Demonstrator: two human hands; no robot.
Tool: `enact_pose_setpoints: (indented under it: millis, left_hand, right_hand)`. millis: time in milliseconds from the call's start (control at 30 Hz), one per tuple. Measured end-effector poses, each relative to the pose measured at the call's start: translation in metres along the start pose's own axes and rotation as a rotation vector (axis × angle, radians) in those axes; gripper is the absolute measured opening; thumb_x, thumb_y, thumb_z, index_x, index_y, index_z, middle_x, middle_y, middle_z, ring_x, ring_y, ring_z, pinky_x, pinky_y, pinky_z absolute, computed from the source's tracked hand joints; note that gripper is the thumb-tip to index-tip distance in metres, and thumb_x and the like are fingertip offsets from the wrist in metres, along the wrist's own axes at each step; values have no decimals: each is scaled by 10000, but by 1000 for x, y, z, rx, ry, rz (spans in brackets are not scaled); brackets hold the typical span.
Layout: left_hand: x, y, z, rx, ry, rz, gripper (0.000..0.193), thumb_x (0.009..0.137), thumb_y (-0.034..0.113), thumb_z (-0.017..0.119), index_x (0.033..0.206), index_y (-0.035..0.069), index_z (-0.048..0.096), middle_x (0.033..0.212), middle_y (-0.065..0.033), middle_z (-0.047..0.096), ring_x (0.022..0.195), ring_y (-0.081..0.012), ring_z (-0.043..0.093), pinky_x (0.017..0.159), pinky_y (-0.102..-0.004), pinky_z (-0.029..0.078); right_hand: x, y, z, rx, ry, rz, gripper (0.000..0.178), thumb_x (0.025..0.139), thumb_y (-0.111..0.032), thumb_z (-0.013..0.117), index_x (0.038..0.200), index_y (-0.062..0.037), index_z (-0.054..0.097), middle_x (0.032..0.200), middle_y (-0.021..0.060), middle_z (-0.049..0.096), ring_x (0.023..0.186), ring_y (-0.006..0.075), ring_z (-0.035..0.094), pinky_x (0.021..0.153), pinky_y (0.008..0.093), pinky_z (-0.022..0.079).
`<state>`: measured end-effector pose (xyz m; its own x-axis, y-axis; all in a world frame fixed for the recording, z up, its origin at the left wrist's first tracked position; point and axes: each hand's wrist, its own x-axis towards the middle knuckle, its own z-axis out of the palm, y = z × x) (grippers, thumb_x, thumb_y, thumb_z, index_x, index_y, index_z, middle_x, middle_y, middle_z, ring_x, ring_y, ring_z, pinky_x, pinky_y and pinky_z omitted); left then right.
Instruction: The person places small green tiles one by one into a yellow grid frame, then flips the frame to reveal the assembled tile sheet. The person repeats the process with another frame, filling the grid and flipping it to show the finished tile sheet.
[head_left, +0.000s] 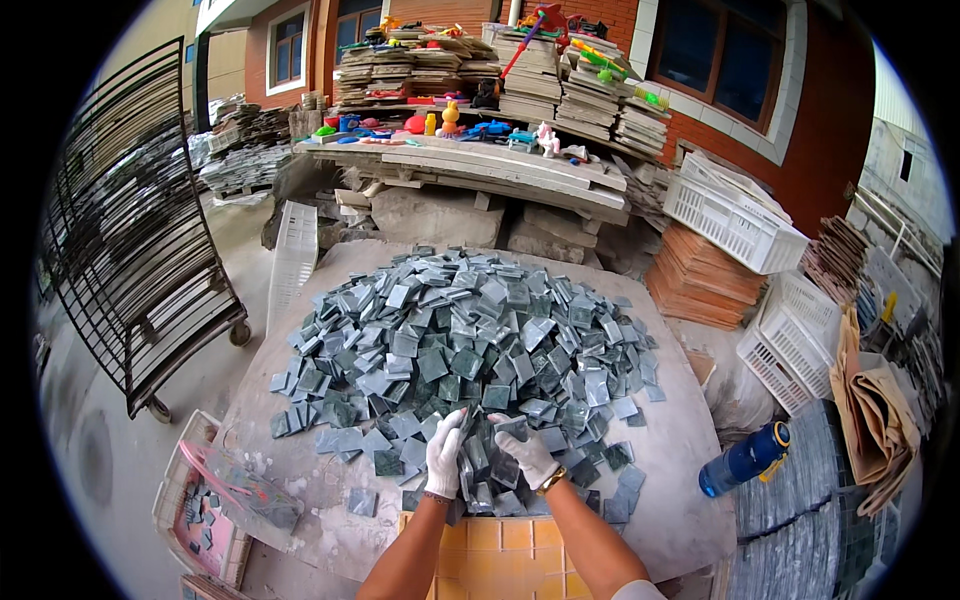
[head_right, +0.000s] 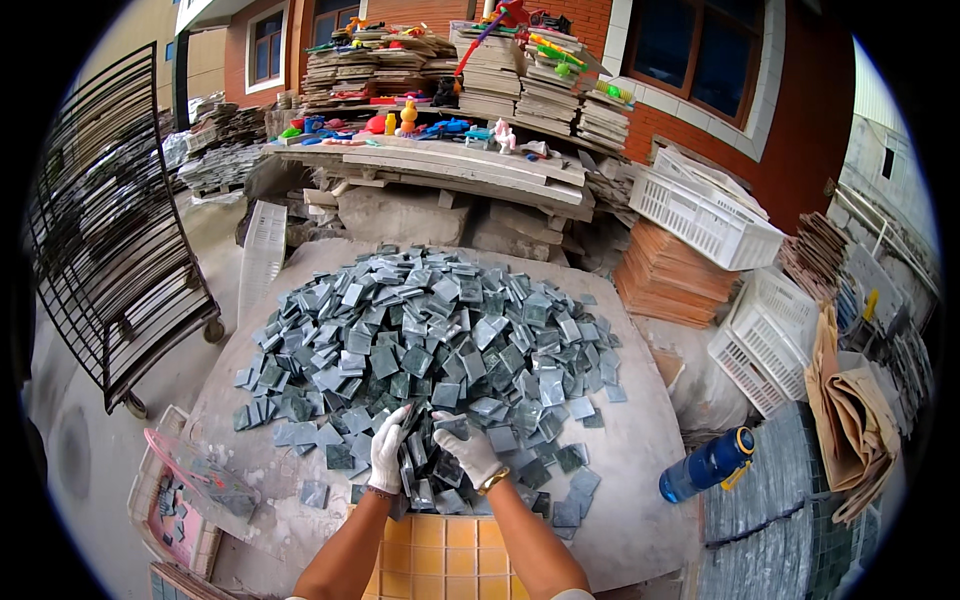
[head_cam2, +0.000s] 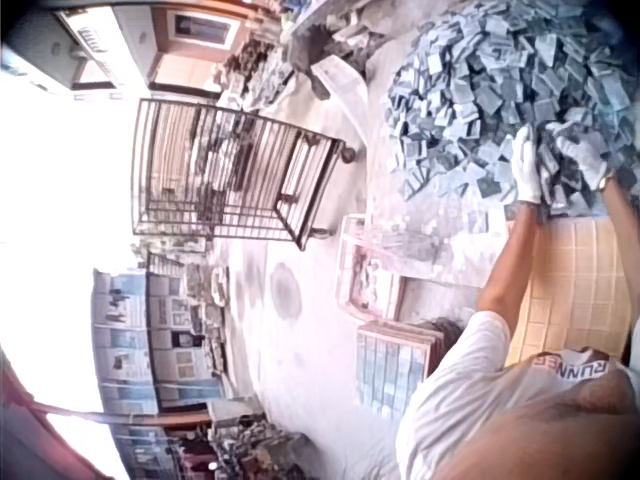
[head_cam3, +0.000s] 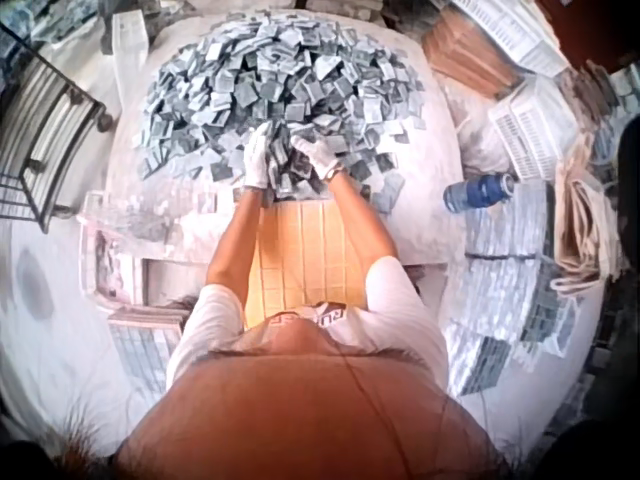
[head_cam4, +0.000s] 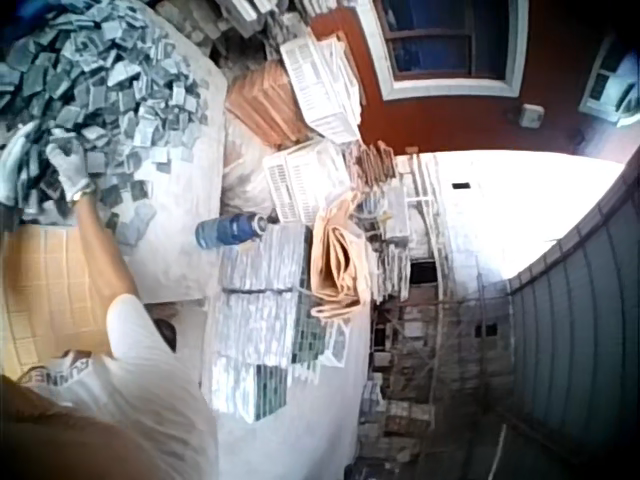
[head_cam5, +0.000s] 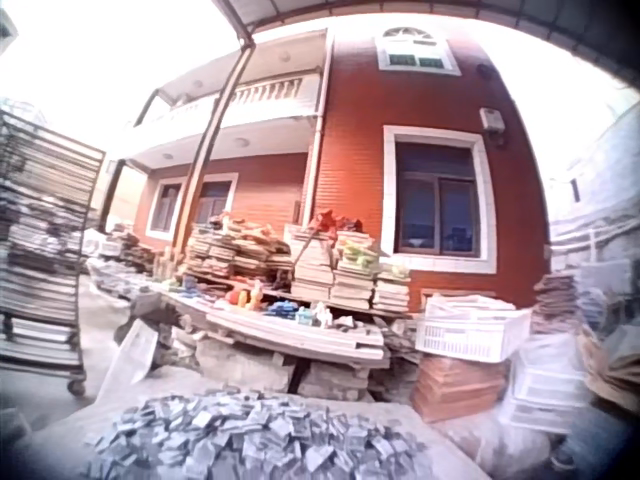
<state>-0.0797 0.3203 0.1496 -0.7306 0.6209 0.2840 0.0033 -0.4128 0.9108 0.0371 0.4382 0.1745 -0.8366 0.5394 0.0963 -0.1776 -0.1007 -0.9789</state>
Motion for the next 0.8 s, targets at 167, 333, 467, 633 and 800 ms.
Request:
enact_pose_setpoints:
  millis: [167, 333, 467, 633, 800]
  left_hand:
    - [-54, 24, 19, -35, -85, -46, 475, 921, 292, 445, 1240, -55, 507, 1227, -115, 544, 1133, -189, 503, 984, -298, 359]
    - [-113, 58, 27, 227, -157, 20, 448, 864, 249, 530, 1226, -16, 527, 1256, -167, 529, 1211, -270, 472, 1018, -343, 343]
    - [-133, 86, 25, 412, -348, 201, 457, 812, 245, 612, 1209, 26, 555, 1217, -185, 539, 1172, -325, 497, 989, -373, 383]
    - [-184, 115, 26, 575, -447, 207, 522, 722, 259, 717, 1185, 62, 575, 1119, -156, 556, 1050, -329, 538, 899, -388, 444]
    - [-234, 125, 13, 829, -502, 414, 528, 626, 192, 779, 1115, 91, 606, 1019, -115, 543, 941, -322, 533, 825, -408, 455]
  right_hand:
    - [-68, -3, 10, 76, 136, -29, 552, 843, -468, 628, 1171, -26, 596, 1203, 41, 572, 1148, 150, 475, 993, 298, 330]
    - [-136, 2, 11, -11, 135, -122, 415, 845, -233, 676, 1167, 13, 584, 1202, 94, 581, 1157, 189, 501, 1015, 318, 341]
    - [-187, -23, 32, -66, 195, -119, 447, 843, -236, 676, 1174, 45, 569, 1273, 143, 535, 1197, 231, 479, 1032, 336, 330]
    - [-240, -43, 33, -516, 202, -249, 313, 783, -202, 710, 1030, -22, 644, 1163, 167, 595, 1105, 280, 561, 946, 357, 428]
    - [-280, -44, 36, -913, 136, -310, 303, 744, -254, 735, 955, -50, 658, 1010, 106, 649, 1061, 293, 565, 950, 419, 418]
